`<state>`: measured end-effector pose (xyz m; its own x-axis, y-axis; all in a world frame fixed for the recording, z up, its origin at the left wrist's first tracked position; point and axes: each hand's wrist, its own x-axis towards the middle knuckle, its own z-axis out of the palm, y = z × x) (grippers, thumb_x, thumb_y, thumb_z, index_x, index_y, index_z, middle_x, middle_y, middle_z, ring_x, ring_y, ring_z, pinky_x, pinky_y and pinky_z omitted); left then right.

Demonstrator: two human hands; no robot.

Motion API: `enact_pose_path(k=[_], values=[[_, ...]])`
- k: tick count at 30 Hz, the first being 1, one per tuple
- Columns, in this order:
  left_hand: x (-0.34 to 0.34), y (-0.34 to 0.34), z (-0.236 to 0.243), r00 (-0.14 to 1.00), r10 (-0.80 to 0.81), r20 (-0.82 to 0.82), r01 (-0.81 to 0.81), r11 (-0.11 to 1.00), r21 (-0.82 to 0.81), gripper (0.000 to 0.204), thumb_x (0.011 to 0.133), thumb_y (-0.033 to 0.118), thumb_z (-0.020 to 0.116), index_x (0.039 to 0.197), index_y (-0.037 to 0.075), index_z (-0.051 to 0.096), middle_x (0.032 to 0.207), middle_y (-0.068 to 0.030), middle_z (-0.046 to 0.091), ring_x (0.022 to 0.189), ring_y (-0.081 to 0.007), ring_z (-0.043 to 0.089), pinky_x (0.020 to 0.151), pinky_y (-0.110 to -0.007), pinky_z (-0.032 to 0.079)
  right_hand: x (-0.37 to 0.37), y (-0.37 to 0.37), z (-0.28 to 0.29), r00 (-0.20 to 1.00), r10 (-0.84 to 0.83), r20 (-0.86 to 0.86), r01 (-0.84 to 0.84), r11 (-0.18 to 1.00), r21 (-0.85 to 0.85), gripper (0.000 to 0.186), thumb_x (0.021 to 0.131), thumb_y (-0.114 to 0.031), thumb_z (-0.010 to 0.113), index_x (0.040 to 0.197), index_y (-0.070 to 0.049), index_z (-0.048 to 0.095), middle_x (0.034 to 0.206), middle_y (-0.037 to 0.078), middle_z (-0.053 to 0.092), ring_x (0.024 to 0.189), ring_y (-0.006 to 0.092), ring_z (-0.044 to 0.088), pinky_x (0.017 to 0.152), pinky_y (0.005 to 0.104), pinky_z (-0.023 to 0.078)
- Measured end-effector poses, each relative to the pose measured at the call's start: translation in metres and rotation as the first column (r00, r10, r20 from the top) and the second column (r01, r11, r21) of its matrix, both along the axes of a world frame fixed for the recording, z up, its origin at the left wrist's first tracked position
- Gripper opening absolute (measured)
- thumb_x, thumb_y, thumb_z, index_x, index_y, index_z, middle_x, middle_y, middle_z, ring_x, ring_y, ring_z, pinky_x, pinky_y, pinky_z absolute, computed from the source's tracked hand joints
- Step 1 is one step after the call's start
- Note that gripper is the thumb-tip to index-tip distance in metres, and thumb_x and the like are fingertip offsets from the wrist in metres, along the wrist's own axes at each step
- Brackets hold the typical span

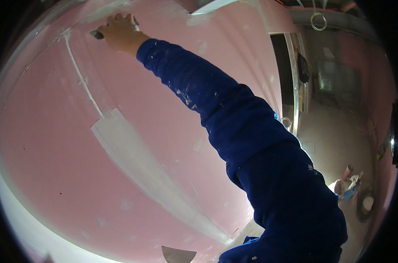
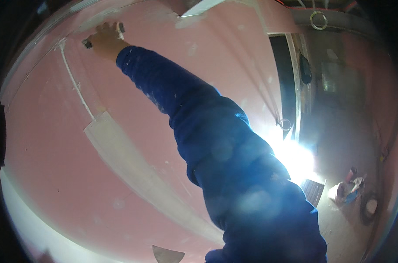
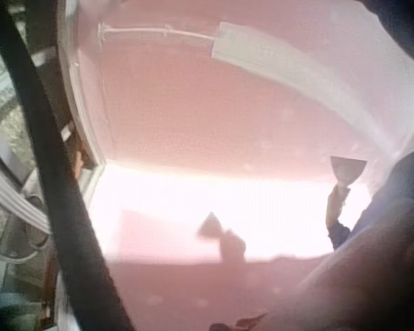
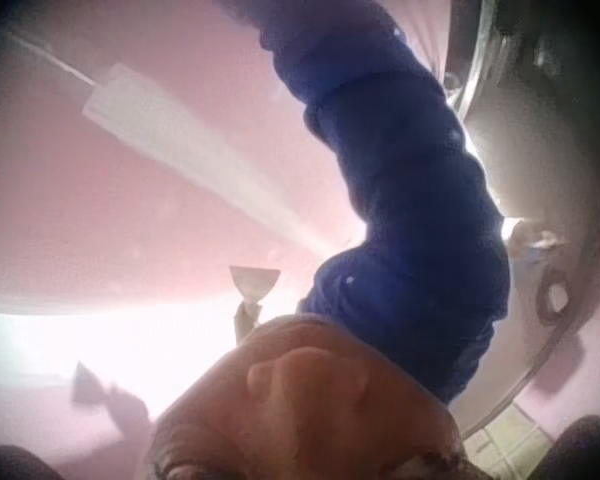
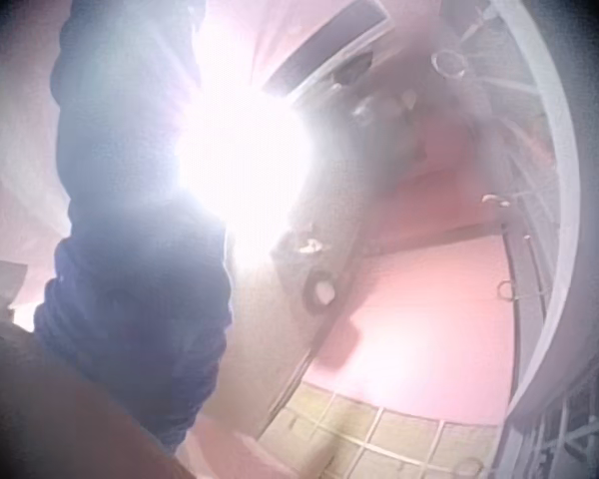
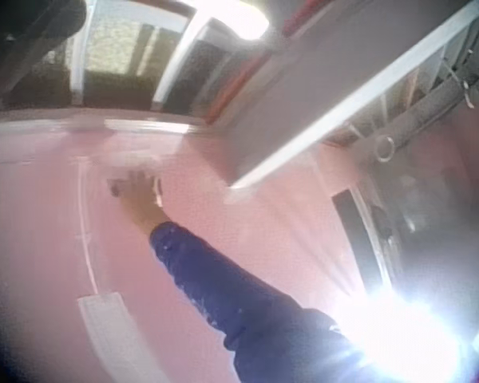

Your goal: The person applies white joint compound to seams and screw holes on a pink ceiling using a putty knife and hawk. They repeatedly scoop compound from the hawk and spread it along the ceiling joints, smoothing the surface.

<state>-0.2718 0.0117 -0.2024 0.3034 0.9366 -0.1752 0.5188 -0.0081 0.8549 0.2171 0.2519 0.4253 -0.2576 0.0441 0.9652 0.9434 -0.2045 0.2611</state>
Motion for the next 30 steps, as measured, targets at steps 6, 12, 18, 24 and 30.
enact_pose_path(k=[6, 12, 18, 24, 30], values=[[-0.017, -0.015, 0.011, 0.973, -0.004, -0.231, 0.02, 0.997, 0.069, 0.043, 0.097, 0.037, 0.065, 0.125, 0.004, 0.065, 0.087, -0.0057, 0.068, 0.069, -0.0149, 0.055, 0.059, -0.034, 0.046, 0.025, -0.007, 0.04, 0.946, 0.132, -0.296, -0.133, 0.991, 0.017, 0.039, 0.084, -0.015, 0.062, 0.122, -0.009, 0.068, 0.124, 0.022, 0.063, 0.123, 0.0415, 0.054, 0.098, 0.0666, 0.043], [-0.027, -0.038, -0.007, 0.979, 0.195, 0.057, -0.199, 0.978, 0.067, 0.043, 0.096, 0.034, 0.068, 0.127, 0.005, 0.065, 0.084, -0.0071, 0.069, 0.063, -0.015, 0.053, 0.057, -0.033, 0.047, 0.116, 0.051, 0.186, 0.957, -0.167, 0.238, 0.168, 0.986, 0.016, 0.02, 0.085, -0.015, 0.06, 0.083, -0.007, 0.078, 0.095, 0.016, 0.074, 0.097, 0.0375, 0.068, 0.087, 0.0514, 0.052], [-0.02, -0.067, -0.027, 0.954, 0.297, 0.049, -0.299, 0.953, 0.039, 0.04, 0.095, 0.031, 0.068, 0.122, 0.001, 0.066, 0.078, -0.008, 0.067, 0.056, -0.0136, 0.05, 0.052, -0.031, 0.045, 0.046, 0.074, 0.152, 0.975, -0.186, 0.118, 0.182, 0.982, 0.044, 0.022, 0.085, -0.017, 0.06, 0.087, -0.004, 0.078, 0.098, 0.02, 0.073, 0.093, 0.0394, 0.07, 0.082, 0.0528, 0.054], [-0.003, -0.046, -0.015, 0.976, 0.209, 0.065, -0.212, 0.977, 0.036, 0.036, 0.092, 0.027, 0.071, 0.116, 0.0, 0.065, 0.074, -0.0061, 0.063, 0.056, -0.0141, 0.051, 0.051, -0.032, 0.044, -0.074, 0.033, 0.09, 0.981, 0.064, 0.183, -0.064, 0.998, -0.006, 0.029, 0.088, -0.015, 0.056, 0.104, 0.001, 0.074, 0.105, 0.024, 0.072, 0.102, 0.0425, 0.069, 0.089, 0.0533, 0.053], [0.034, 0.012, 0.039, 0.993, -0.11, -0.028, 0.113, 0.989, 0.097, 0.037, 0.089, 0.026, 0.074, 0.115, 0.002, 0.063, 0.074, -0.004, 0.06, 0.059, -0.0153, 0.053, 0.051, -0.033, 0.044, -0.07, -0.069, -0.108, 0.935, 0.35, -0.06, -0.355, 0.911, -0.213, 0.034, 0.071, -0.01, 0.067, 0.103, 0.0, 0.075, 0.099, 0.025, 0.071, 0.096, 0.042, 0.07, 0.079, 0.0482, 0.059]])
